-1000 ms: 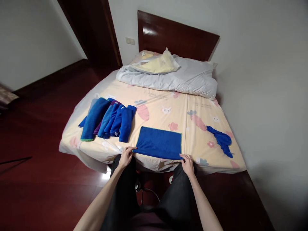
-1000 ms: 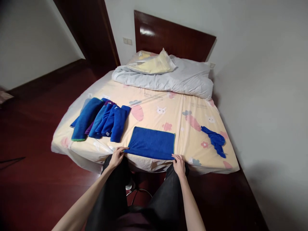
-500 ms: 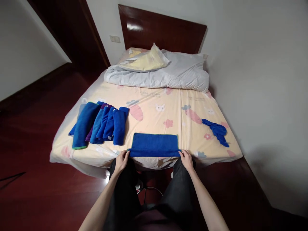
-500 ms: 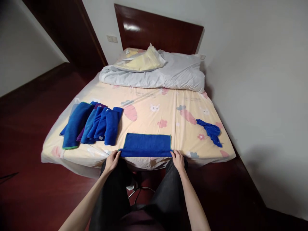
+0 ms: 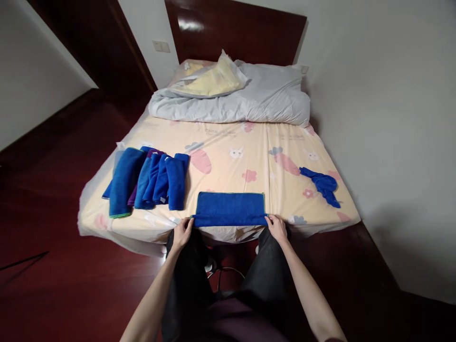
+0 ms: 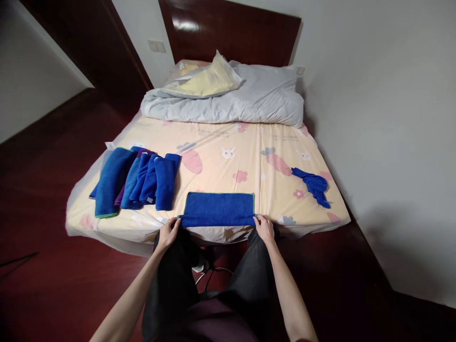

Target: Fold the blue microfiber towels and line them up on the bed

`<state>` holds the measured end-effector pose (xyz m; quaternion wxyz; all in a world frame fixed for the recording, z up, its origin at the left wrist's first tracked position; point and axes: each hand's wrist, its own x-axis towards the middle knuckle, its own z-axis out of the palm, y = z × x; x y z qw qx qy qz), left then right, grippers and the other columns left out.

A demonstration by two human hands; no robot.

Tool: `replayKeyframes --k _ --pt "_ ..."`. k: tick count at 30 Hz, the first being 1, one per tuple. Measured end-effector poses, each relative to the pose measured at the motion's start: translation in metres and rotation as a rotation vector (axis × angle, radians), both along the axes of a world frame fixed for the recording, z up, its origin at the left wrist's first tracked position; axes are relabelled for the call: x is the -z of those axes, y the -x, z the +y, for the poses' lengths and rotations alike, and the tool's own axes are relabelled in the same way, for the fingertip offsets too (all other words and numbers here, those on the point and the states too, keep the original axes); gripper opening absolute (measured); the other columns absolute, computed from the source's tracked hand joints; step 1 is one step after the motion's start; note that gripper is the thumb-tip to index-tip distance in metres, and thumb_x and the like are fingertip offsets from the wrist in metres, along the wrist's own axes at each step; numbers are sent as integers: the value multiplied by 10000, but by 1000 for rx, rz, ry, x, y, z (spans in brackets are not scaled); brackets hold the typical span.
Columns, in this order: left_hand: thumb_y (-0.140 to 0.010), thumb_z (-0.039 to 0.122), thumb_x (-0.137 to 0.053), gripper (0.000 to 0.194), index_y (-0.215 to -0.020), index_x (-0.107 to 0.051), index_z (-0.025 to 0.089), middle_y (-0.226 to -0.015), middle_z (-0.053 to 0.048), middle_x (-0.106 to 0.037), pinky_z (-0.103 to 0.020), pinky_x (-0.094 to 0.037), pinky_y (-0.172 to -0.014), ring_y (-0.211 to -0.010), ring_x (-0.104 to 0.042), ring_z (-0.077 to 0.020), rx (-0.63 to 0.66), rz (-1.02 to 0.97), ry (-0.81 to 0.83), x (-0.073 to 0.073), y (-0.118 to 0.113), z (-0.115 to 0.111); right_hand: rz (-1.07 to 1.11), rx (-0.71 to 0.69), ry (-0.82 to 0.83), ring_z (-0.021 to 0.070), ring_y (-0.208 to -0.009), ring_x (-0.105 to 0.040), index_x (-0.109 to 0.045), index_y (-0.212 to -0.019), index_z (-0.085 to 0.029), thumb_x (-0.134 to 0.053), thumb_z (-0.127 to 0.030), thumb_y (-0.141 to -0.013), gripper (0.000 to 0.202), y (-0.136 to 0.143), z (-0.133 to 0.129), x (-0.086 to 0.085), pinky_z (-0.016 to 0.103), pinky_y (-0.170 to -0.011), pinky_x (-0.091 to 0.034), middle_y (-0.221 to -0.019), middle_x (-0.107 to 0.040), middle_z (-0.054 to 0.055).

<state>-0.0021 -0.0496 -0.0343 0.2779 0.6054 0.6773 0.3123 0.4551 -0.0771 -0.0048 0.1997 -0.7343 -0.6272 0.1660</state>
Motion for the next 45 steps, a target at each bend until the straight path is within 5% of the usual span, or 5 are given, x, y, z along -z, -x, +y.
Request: replayKeyframes --k 17,30,38,45 --pt "-868 633 -543 473 -938 -710 197 -860 -69 -720 -382 -534 -800 -780 -668 -246 -38 -32 -42 -3 -1 -1 108 20 -104 171 -597 -614 -688 -737 -219 -596 -503 -875 329 1 -2 -1 265 -614 -441 -688 -700 34" --pt "-862 588 -575 406 -930 -696 207 -837 -60 -683 -384 -536 -816 -770 -663 -241 -58 37 -37 7 -1 -1 109 14 -94 181 -642 -669 -687 -871 -241 -594 -496 -901 272 1 -2 0 266 -629 -478 -718 -715 7" --pt "-938 386 -565 287 -1142 -681 221 -1204 -98 -693 -449 -478 -1000 -1097 -592 -279 95 140 -384 -2 -5 -7 68 -166 -274 176 -853 -700 -733 -1013 -246 -497 -316 -983 248 1 -7 -1 276 -810 -542 -1002 -739 51" --pt "-972 351 -456 325 -1149 -715 267 -1242 -52 -717 -489 -454 -1058 -1150 -587 -279 221 106 -235 -2 -6 -5 72 -218 -183 199 -1030 -695 -753 -1139 -279 -522 -324 -980 284 2 -7 -3 331 -973 -541 -1142 -743 35"
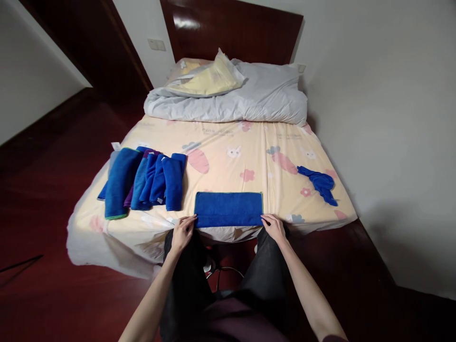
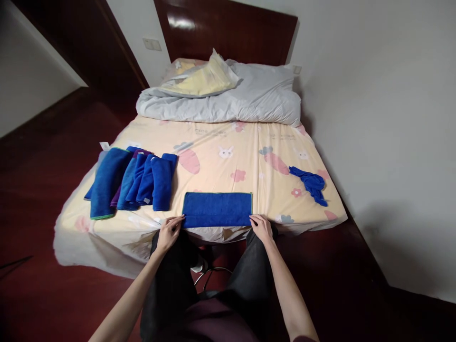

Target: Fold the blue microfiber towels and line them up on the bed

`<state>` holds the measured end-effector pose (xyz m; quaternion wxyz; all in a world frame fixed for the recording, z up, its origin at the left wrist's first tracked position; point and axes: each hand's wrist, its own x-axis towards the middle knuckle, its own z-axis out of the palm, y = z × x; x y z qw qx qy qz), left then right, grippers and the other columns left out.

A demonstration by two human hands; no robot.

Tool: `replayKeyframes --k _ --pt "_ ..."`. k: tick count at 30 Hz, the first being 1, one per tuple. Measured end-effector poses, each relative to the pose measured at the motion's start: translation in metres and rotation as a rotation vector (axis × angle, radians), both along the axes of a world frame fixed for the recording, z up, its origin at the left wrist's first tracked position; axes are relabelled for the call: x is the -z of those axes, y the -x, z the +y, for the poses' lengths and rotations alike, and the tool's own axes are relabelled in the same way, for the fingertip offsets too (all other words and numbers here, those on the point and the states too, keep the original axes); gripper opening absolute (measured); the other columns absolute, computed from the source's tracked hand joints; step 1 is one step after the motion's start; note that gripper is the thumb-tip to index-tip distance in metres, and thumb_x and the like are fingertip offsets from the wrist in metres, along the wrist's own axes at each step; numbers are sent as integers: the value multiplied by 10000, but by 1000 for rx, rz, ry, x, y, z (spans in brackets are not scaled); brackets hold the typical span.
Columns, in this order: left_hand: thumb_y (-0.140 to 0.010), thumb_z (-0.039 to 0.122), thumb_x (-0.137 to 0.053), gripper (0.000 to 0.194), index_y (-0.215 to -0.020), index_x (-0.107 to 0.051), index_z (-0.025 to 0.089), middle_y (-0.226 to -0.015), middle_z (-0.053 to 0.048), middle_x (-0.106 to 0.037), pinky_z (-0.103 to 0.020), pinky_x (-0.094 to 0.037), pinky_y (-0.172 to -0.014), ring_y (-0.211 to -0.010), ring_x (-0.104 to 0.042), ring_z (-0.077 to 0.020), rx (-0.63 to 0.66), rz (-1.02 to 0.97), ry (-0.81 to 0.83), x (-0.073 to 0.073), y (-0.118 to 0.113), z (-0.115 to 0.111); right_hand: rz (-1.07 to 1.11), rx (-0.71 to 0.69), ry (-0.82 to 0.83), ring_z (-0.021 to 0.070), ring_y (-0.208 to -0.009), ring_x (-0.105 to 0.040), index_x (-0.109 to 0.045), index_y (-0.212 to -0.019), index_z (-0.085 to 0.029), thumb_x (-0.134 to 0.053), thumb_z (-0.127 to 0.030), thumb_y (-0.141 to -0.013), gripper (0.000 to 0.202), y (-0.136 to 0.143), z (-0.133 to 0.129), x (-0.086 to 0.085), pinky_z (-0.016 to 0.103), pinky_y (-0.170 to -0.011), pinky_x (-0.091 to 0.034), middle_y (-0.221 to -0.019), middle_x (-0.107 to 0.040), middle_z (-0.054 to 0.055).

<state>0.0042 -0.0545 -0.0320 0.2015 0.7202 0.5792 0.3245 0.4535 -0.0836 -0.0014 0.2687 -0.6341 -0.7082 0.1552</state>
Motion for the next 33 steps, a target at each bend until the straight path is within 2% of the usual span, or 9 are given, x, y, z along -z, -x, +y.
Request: replayKeyframes --k 4,7,11,15,19,25,28,33 --pt "-902 476 -591 346 -1168 -706 285 -1257 -58 -710 -517 -420 -1098 -1211 -571 -300 -34 7 57 -2 -1 3 -38 -16 82 236 -1095 -668 -714 -1234 -307 -723 -418 -853 397 2 1 -7 372 -980 -551 -1207 -714 41" --pt "-813 482 -703 440 -1206 -685 285 -1300 -68 -686 -524 -415 -1097 -1237 -556 -317 -18 29 74 0 1 3 -72 -52 91 251 -1156 -634 -697 -1261 -314 -779 -323 -791 477 2 2 -10 394 -1001 -544 -1223 -692 49" --pt "-791 336 -676 422 -1210 -684 282 -1313 -60 -680 -537 -411 -1096 -1236 -554 -314 21 3 69 5 7 4 -84 -59 99 230 -1154 -627 -707 -1243 -304 -646 -133 -812 467 1 3 -6 383 -980 -556 -1214 -683 48" --pt "-809 287 -591 357 -1142 -719 266 -1293 -57 -694 -545 -404 -1109 -1230 -561 -298 40 -67 77 8 12 7 -35 -53 93 214 -1179 -621 -727 -1192 -295 -561 -124 -845 421 0 3 -4 401 -1045 -523 -1265 -675 31" --pt "-839 318 -547 306 -1074 -730 248 -1239 -65 -719 -516 -421 -1107 -1208 -572 -280 13 -139 88 2 10 8 16 -55 75 207 -1226 -604 -715 -1190 -282 -515 -123 -870 409 1 4 -8 410 -1098 -481 -1311 -669 24" --pt "-864 377 -541 302 -1065 -714 233 -1207 -76 -722 -497 -426 -1104 -1216 -569 -277 -47 -201 117 -9 5 6 55 -36 63 210 -1190 -633 -693 -1199 -270 -502 -181 -910 358 0 5 -9 400 -1074 -493 -1255 -701 40" --pt "-882 418 -541 317 -1075 -704 227 -1146 -83 -719 -467 -440 -1081 -1177 -585 -271 -66 -211 113 -4 6 7 30 25 94 228 -1108 -672 -687 -1200 -274 -499 -239 -931 330 -2 5 -5 391 -986 -537 -1183 -728 51" --pt "-874 531 -541 345 -971 -670 226 -993 -84 -666 -433 -505 -944 -970 -629 -266 -199 -182 182 6 8 7 23 130 140 251 -897 -722 -694 -1167 -247 -489 -416 -974 328 -3 3 -1 365 -841 -557 -984 -765 71"
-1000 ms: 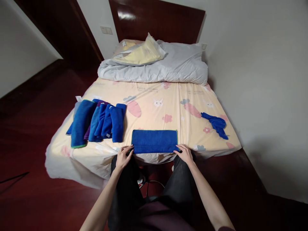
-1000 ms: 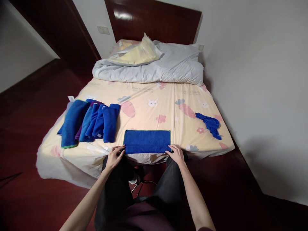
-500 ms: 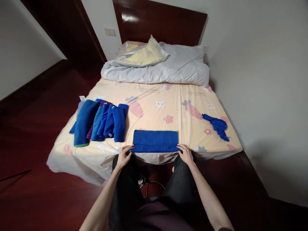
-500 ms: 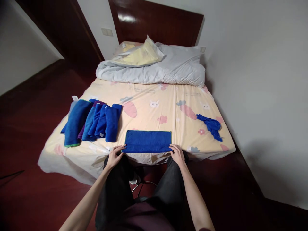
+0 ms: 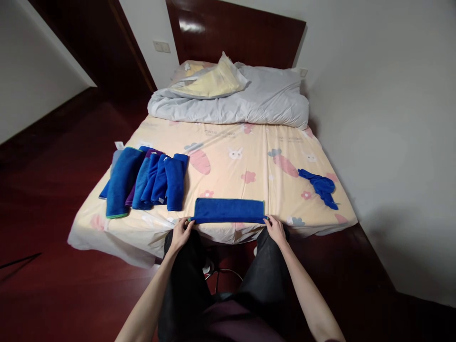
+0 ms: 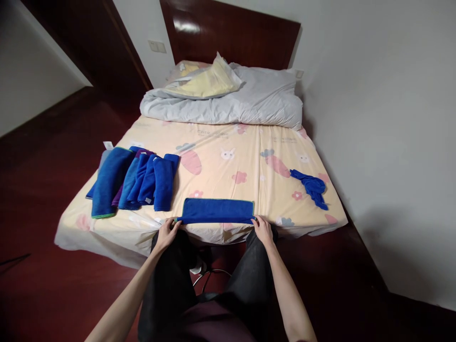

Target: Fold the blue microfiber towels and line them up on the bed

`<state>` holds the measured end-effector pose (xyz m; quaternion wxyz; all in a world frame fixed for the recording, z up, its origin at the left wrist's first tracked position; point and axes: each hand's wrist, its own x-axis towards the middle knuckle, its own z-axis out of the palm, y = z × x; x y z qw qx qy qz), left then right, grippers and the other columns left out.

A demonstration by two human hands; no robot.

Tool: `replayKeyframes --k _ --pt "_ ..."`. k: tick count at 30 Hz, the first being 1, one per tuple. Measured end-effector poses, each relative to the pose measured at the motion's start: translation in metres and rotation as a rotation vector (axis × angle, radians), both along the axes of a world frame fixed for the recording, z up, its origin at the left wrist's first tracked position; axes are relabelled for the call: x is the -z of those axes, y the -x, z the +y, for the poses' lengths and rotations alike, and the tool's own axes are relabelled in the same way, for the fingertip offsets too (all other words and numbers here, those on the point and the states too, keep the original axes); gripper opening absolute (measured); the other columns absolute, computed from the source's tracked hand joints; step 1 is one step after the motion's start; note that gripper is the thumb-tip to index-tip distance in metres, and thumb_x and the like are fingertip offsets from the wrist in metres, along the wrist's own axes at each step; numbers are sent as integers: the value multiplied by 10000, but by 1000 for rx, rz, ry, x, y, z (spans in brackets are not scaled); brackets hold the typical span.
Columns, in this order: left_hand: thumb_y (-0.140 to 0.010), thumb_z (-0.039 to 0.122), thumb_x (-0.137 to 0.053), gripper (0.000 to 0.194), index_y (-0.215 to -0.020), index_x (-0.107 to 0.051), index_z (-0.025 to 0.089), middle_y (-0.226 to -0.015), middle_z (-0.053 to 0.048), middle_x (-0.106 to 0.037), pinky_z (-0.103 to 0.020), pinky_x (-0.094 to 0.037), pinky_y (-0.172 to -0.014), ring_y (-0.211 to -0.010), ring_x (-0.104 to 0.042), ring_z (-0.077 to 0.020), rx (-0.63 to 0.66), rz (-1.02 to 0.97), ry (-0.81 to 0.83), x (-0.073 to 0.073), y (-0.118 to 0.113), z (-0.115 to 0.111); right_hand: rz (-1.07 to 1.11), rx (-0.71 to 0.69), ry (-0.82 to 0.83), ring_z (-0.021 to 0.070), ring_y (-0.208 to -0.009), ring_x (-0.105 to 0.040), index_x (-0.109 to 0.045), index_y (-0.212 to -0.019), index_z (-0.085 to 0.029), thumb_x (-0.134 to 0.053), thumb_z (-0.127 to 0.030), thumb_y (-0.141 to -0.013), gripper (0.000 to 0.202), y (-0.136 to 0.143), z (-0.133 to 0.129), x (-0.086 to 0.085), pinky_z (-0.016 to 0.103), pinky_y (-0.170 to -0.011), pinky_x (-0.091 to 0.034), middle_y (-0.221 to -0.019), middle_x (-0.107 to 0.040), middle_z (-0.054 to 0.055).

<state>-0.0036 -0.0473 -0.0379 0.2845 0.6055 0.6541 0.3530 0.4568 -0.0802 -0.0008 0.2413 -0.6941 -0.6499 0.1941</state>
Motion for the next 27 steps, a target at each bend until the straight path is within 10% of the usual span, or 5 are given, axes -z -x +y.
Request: replayKeyframes --k 13,27 --pt "-925 591 -483 496 -1227 -552 203 -741 18 -579 -361 -503 -738 -692 -590 -199 8 -72 35 -3 -5 -3 36 16 -9 229 -758 -725 -634 -1231 -230 -454 -491 -990 398 1 1 0 300 -698 -506 -822 -756 43" --pt "-933 558 -505 461 -1217 -620 214 -904 -67 -658 -398 -511 -846 -864 -638 -244 18 25 -41 3 -2 -2 -4 38 9 225 -720 -715 -639 -1153 -233 -491 -483 -966 346 4 3 0 292 -662 -471 -768 -746 25"
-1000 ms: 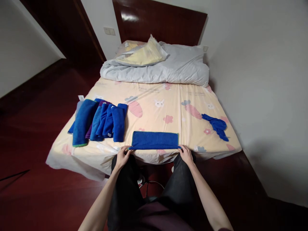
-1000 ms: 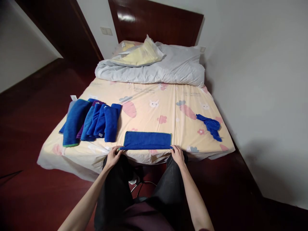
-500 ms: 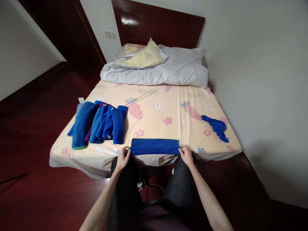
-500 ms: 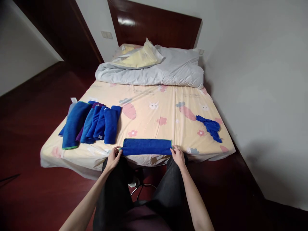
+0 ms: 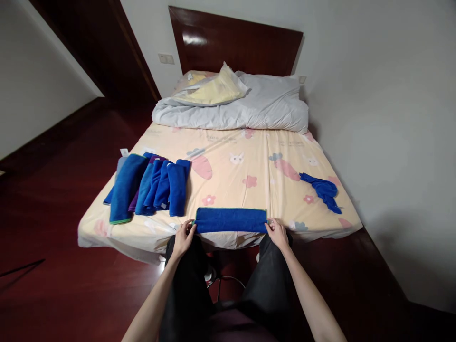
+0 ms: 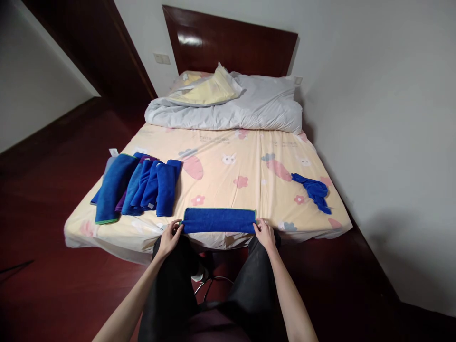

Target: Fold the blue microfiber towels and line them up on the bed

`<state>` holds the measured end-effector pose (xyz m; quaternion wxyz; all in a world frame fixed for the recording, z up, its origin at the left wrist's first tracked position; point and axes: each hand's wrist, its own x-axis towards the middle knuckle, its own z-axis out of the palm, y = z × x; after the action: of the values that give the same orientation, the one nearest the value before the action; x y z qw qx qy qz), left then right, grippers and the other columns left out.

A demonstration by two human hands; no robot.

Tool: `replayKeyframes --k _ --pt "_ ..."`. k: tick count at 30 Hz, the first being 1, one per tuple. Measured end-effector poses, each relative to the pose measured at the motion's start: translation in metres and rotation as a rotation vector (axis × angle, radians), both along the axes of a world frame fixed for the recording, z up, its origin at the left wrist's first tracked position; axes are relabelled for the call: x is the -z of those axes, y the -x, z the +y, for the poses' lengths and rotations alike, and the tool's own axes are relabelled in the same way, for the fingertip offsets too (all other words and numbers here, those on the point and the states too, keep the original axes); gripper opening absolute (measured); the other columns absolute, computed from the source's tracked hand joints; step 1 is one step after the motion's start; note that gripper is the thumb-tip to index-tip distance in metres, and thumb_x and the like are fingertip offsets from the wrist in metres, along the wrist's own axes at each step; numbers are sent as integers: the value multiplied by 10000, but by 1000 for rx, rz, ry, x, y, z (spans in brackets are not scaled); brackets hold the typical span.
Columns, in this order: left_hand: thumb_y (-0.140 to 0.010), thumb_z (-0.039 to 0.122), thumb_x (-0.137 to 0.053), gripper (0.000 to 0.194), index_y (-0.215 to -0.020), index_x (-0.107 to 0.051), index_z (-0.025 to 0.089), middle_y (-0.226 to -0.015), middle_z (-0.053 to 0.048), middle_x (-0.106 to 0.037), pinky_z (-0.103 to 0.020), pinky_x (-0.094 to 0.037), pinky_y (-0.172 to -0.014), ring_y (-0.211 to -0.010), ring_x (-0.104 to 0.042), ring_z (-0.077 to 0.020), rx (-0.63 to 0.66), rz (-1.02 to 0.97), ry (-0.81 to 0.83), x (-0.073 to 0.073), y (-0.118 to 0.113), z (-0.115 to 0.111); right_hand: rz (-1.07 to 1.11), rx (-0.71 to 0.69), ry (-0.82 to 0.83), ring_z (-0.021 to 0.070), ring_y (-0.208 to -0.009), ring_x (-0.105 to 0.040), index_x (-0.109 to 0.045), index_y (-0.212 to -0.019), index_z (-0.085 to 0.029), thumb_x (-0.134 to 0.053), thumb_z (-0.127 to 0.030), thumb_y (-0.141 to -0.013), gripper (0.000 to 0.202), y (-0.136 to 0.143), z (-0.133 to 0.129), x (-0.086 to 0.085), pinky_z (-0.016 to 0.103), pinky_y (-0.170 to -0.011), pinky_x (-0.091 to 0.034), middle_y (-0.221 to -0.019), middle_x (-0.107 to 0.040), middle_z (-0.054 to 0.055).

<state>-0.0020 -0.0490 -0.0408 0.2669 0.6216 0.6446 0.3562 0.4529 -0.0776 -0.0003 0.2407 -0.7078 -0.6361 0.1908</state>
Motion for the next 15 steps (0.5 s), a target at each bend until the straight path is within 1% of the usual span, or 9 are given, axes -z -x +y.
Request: replayKeyframes --k 3,6,9,11,13,15 --pt "-930 555 -518 449 -1205 -623 215 -926 -77 -659 -408 -522 -845 -895 -637 -258 1 0 -8 1 0 0 -20 -11 -13 211 -673 -697 -646 -1135 -229 -484 -468 -965 335 -1 0 3 285 -650 -467 -730 -730 19" --pt "-927 522 -546 396 -1171 -628 221 -1010 -96 -677 -436 -512 -902 -970 -631 -275 -5 37 -85 -1 0 2 -45 -18 -48 203 -680 -698 -646 -1114 -228 -486 -429 -963 298 1 0 4 280 -659 -480 -755 -727 19" --pt "-926 464 -570 335 -1156 -637 231 -1195 -116 -661 -476 -463 -1017 -1133 -597 -294 -13 95 -214 -2 0 2 -94 -21 -109 200 -754 -706 -645 -1095 -226 -505 -387 -952 257 3 -2 1 276 -674 -501 -913 -735 48" --pt "-937 421 -560 285 -1132 -661 239 -1262 -105 -659 -493 -438 -1056 -1186 -573 -293 16 119 -260 -2 1 1 -100 -65 -149 189 -807 -705 -661 -1077 -231 -490 -345 -960 236 4 -4 -1 267 -696 -516 -1017 -722 61" --pt "-961 380 -519 257 -1102 -689 249 -1262 -82 -687 -491 -441 -1059 -1184 -568 -280 82 124 -254 -2 1 -1 -72 -131 -177 177 -849 -703 -692 -1059 -241 -456 -304 -977 258 4 -6 -4 264 -742 -537 -1081 -714 61" --pt "-982 364 -475 282 -1111 -704 261 -1269 -62 -699 -485 -440 -1067 -1188 -563 -269 142 131 -209 -1 0 -2 -50 -179 -184 184 -922 -703 -720 -1079 -254 -445 -298 -988 293 4 -7 -7 285 -820 -558 -1149 -711 60"
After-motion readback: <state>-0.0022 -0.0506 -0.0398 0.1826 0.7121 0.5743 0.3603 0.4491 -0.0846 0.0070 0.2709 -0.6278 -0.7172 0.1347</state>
